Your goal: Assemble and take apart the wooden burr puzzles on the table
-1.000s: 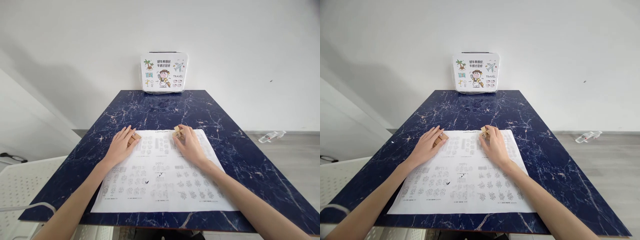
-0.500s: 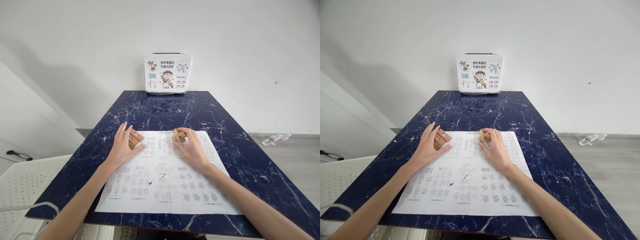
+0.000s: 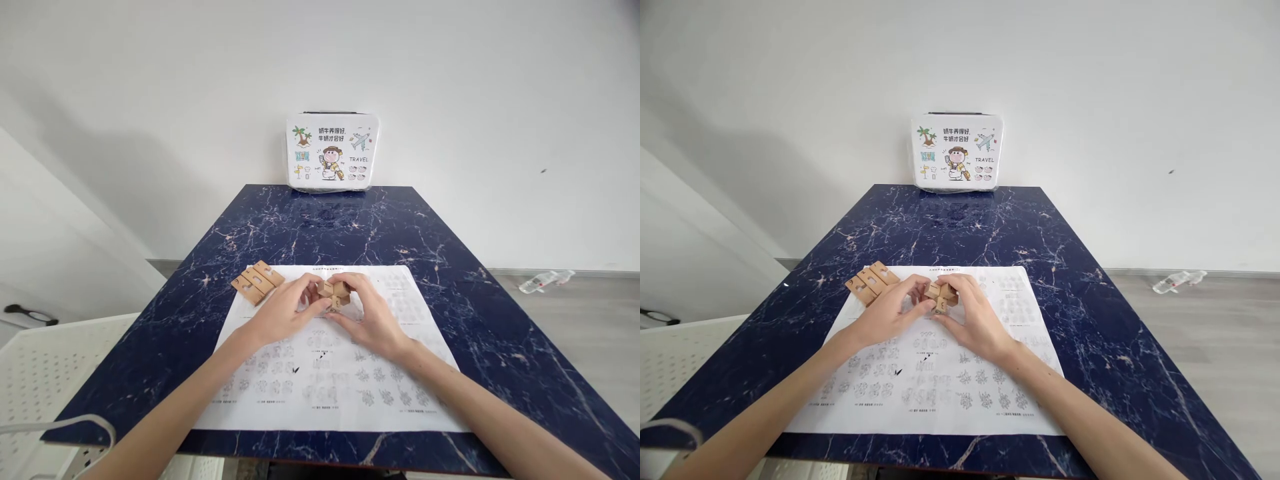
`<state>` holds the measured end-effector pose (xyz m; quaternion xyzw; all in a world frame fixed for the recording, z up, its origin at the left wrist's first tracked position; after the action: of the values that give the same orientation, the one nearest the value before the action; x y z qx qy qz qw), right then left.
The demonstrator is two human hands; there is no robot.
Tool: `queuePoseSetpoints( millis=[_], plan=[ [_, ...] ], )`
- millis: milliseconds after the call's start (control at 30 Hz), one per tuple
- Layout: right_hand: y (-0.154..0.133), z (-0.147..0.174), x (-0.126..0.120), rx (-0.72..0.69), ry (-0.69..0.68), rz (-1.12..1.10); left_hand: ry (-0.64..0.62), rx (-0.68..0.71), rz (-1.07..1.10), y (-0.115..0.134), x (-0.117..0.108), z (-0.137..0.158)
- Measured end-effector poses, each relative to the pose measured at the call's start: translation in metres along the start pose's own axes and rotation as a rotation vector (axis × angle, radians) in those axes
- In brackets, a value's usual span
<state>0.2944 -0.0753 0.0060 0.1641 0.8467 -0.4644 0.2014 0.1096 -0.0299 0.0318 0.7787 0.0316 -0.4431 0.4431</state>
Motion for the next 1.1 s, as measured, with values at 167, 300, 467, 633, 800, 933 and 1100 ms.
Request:
queuePoseSetpoints(
  millis=[167,300,467,633,800,933,1100],
  plan=[
    [0.003,0.001,0.000,0.009,-0.001,-0.018,0.056,0.011,0.036,-0.004,0.009,-0.003],
    [0.002,0.001,0.003,0.015,-0.045,-0.060,0.093,-0.007,0.094,-0.008,0.011,-0.001],
    [0.004,-0.002,0.001,0.054,0.029,-0.096,0.154,-0.022,0.269,-0.013,0.008,-0.002],
    [0.010,-0.002,0.000,0.170,0.143,-0.098,0.241,-0.049,0.317,-0.015,0.006,0.001],
    [0.011,-0.001,0.002,0.294,0.050,-0.033,0.316,0.000,0.260,-0.006,0.009,0.005],
    [0.007,-0.001,0.006,0.279,-0.072,0.000,0.341,0.093,0.183,-0.002,0.011,0.004],
    [0.004,-0.002,0.005,0.213,-0.051,0.066,0.351,0.131,0.166,-0.008,0.004,0.000]
  ],
)
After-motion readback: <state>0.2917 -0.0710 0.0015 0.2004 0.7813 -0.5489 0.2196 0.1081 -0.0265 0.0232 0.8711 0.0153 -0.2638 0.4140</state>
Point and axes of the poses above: each hand's wrist, its own z-axis away from the middle knuckle, its own x-axis out of the palm, y = z × x, the point moved 4 cm from there along -z, towards the middle knuckle, and after that the axes turned 5 degrees about x, right-handed, at the moved point
